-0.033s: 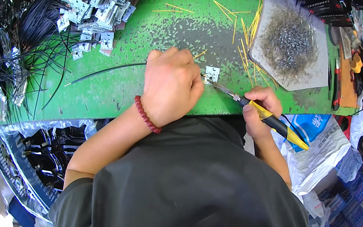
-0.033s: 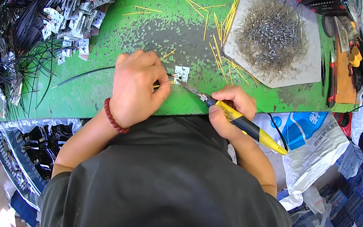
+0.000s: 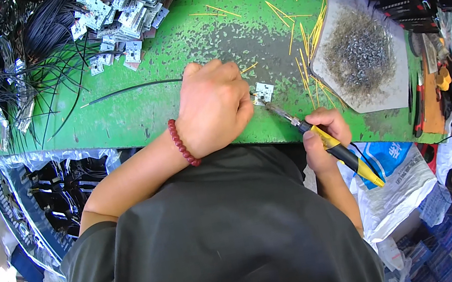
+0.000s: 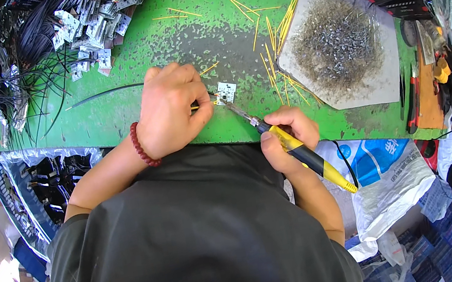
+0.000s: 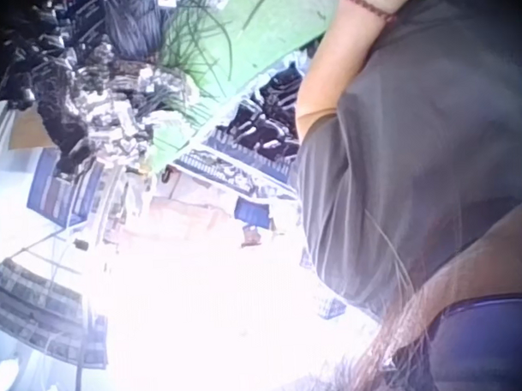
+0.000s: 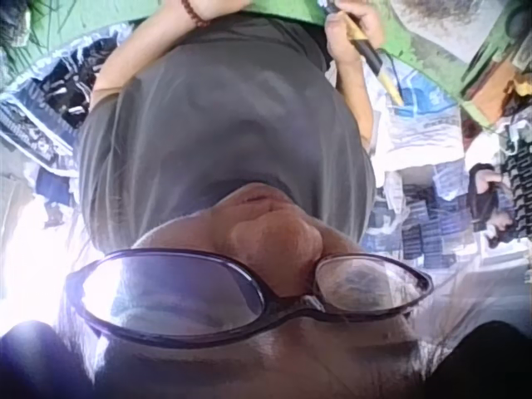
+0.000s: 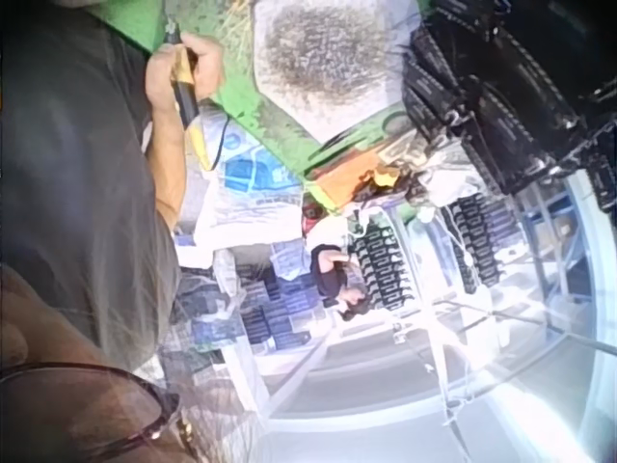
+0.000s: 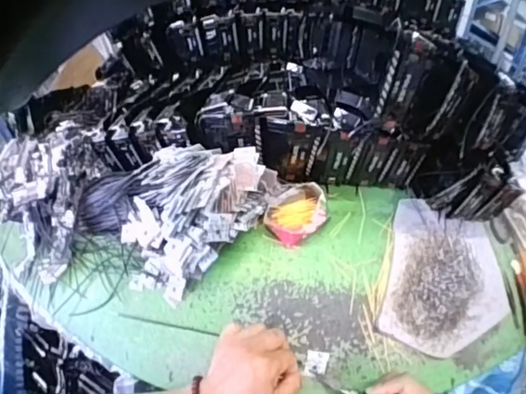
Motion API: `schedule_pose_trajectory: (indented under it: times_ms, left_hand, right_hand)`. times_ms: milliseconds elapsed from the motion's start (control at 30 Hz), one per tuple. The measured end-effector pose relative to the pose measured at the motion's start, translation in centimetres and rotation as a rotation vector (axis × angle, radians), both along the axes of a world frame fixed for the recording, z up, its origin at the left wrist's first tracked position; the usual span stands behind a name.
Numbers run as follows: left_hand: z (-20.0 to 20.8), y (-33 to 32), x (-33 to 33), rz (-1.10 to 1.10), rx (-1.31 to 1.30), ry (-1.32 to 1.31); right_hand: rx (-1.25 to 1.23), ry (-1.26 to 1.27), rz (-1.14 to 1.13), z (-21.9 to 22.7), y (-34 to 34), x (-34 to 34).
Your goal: Soldering wires to circuit boards and assembling them into plastic housings.
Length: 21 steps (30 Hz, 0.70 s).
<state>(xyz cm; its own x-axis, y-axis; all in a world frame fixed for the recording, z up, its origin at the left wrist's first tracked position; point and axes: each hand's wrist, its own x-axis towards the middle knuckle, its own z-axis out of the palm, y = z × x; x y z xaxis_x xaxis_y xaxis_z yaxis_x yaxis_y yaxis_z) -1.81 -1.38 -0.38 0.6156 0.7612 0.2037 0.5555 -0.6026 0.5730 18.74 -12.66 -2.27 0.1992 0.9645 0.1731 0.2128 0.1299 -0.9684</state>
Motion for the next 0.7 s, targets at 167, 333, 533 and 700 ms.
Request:
schedule_pose_trajectory:
  times_ms: [167,333,533,700]
  left_hand:
    - [0.0,0.0,0.1,-0.012,0.0,0.007]
    - [0.0,-0.1,-0.1,-0.006,0.007,0.01]
    - [2.1,0.0,-1.8,-0.002,0.092,0.099]
    - [4.8,-0.7,-1.8,-0.033,0.116,-0.003]
  right_hand:
    - [-0.029,0.218,-0.034,0.6,0.6,-1.4]
    - [0.034,-0.415,0.208,0.8,2.6,-1.5]
    - [-0.018,-0.402,0.181,0.1,2.9,-1.6]
    - [0.067,-0.406,0.142,-0.3,3.0,-1.6]
